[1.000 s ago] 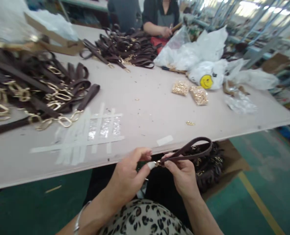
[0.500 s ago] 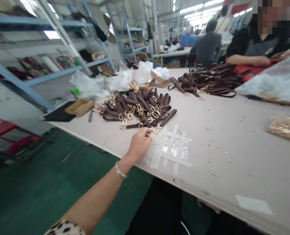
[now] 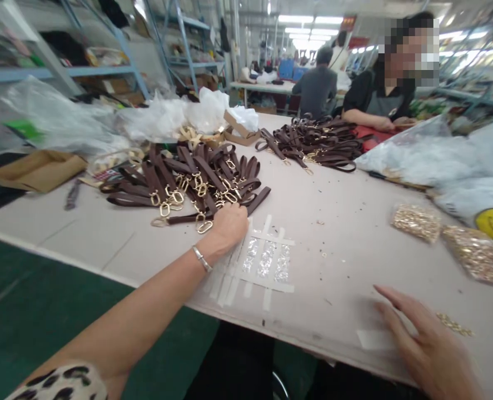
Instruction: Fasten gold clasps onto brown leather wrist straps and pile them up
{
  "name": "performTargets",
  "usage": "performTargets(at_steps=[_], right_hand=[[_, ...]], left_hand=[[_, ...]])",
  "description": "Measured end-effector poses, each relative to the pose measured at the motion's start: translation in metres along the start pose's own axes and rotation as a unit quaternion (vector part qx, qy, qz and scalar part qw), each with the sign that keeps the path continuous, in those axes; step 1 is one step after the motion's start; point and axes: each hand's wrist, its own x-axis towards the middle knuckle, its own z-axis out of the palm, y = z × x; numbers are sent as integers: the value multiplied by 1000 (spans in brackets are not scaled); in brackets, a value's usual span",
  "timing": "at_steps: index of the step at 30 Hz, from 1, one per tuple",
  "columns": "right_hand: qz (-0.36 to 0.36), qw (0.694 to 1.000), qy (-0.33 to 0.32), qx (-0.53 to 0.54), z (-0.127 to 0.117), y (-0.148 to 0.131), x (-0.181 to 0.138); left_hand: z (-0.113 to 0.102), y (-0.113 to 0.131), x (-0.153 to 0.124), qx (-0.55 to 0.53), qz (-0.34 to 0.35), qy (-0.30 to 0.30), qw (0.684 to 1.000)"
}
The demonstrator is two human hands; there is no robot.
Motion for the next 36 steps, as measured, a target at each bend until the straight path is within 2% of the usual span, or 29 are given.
performTargets(at_steps=[3, 6, 9, 12, 16, 18, 19, 20, 22, 23, 24, 26, 28, 30, 36], right_hand=[[-79, 992, -68, -64, 32, 3, 61], [-98, 982, -85, -139, 66, 2, 116], [-104, 974, -88, -183, 93, -3, 153], [-126, 965, -102, -206, 110, -8, 170], [-166, 951, -116, -234, 120, -12, 174], [-185, 945, -119, -243, 120, -10, 175], [-194, 941, -120, -249, 120, -8, 176], [-202, 938, -123, -255, 119, -7, 177], [-210, 931, -131, -267, 118, -4, 181], [-211, 929, -135, -272, 118, -3, 182], [-210, 927, -141, -275, 118, -3, 184], [-211, 924, -150, -280, 117, -5, 186], [-206, 926, -152, -277, 117, -8, 187], [-191, 933, -145, -267, 115, -11, 186], [-148, 961, -109, -209, 105, -20, 166]], left_hand=[[-1, 0, 3, 6, -10, -13, 1000], [-3, -2, 1, -3, -12, -12, 1000], [-3, -6, 0, -31, -17, -7, 999], [-3, -10, -4, -77, -14, -3, 997], [-7, -9, -15, -152, -28, 11, 988], [-11, -5, -23, -242, -47, 5, 969], [-13, -3, -28, -331, -61, -14, 941], [-16, 0, -34, -442, -77, -44, 893], [-19, 7, -46, -655, -111, -108, 740], [-19, 10, -53, -726, -127, -129, 664], [-19, 13, -59, -768, -139, -139, 610], [-16, 19, -71, -817, -158, -141, 537], [-11, 26, -81, -842, -175, -136, 492], [-7, 31, -89, -852, -191, -128, 470], [-1, 46, -108, -854, -183, -99, 476]])
